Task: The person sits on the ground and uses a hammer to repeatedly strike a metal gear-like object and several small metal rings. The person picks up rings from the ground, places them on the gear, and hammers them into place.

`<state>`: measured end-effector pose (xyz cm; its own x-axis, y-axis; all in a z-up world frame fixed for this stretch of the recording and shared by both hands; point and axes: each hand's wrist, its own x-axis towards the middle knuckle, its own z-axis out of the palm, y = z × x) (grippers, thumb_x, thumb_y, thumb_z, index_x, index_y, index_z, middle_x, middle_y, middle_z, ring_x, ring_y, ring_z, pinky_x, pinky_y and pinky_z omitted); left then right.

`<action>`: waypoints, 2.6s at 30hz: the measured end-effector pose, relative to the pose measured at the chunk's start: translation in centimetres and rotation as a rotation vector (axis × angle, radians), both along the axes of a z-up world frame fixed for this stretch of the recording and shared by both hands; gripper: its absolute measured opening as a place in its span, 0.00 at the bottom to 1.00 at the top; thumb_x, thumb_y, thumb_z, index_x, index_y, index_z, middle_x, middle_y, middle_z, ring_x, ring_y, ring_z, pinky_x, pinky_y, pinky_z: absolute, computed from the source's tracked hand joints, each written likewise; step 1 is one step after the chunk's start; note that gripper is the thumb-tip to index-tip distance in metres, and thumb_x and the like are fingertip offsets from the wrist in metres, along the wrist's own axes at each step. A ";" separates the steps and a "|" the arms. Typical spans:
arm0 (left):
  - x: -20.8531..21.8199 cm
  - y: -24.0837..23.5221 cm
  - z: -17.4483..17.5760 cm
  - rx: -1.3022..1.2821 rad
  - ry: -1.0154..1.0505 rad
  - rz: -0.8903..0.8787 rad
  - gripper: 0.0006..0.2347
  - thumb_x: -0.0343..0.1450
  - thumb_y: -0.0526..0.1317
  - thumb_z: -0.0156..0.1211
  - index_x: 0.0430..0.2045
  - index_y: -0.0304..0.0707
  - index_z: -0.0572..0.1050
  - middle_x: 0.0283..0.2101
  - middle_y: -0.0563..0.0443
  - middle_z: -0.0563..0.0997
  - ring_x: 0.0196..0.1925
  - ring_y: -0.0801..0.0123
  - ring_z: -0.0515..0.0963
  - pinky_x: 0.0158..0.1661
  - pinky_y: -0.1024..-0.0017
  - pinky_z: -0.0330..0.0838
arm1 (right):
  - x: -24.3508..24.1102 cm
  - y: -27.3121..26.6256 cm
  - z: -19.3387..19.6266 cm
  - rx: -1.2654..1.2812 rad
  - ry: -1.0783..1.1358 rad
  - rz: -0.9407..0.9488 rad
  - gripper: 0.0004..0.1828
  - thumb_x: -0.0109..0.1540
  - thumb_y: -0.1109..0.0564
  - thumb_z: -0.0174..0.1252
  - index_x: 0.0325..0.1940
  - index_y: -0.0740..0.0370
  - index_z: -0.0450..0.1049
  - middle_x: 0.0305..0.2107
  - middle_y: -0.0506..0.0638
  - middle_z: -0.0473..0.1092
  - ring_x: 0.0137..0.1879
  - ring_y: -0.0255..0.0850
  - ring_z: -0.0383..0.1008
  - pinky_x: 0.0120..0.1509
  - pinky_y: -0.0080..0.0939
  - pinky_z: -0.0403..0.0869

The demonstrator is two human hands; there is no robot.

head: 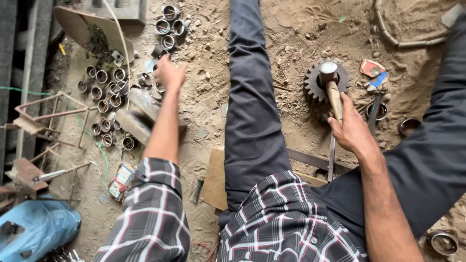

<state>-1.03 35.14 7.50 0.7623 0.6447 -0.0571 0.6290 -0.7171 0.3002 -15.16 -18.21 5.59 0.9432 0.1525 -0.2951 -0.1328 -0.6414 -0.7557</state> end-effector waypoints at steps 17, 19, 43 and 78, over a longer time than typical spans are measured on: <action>0.8 15.5 -1.1 0.188 0.607 -0.451 0.26 0.66 0.44 0.74 0.59 0.42 0.75 0.55 0.36 0.79 0.58 0.52 0.80 0.64 0.60 0.72 | 1.0 0.1 2.8 0.022 0.157 -0.024 0.43 0.63 0.57 0.57 0.79 0.60 0.46 0.62 0.76 0.63 0.66 0.67 0.67 0.68 0.60 0.66; 0.0 16.6 0.9 0.179 0.738 -0.499 0.28 0.63 0.43 0.75 0.62 0.48 0.77 0.55 0.37 0.82 0.57 0.54 0.83 0.65 0.63 0.74 | 0.9 0.2 2.7 0.027 0.211 -0.022 0.43 0.64 0.55 0.56 0.80 0.59 0.45 0.61 0.75 0.65 0.65 0.66 0.69 0.67 0.60 0.69; -1.7 15.3 0.4 0.036 0.882 -0.345 0.27 0.59 0.35 0.79 0.53 0.30 0.75 0.51 0.37 0.82 0.51 0.54 0.82 0.56 0.66 0.76 | 0.8 0.1 3.0 0.002 0.174 -0.012 0.43 0.64 0.56 0.57 0.80 0.58 0.45 0.65 0.74 0.61 0.69 0.65 0.65 0.70 0.59 0.65; -3.4 17.9 -5.0 0.507 0.009 -0.517 0.38 0.56 0.53 0.75 0.59 0.31 0.74 0.55 0.28 0.75 0.57 0.37 0.72 0.54 0.41 0.64 | 0.2 -0.8 -2.5 0.097 -0.217 0.071 0.43 0.63 0.53 0.58 0.78 0.69 0.49 0.74 0.70 0.51 0.79 0.61 0.52 0.80 0.50 0.53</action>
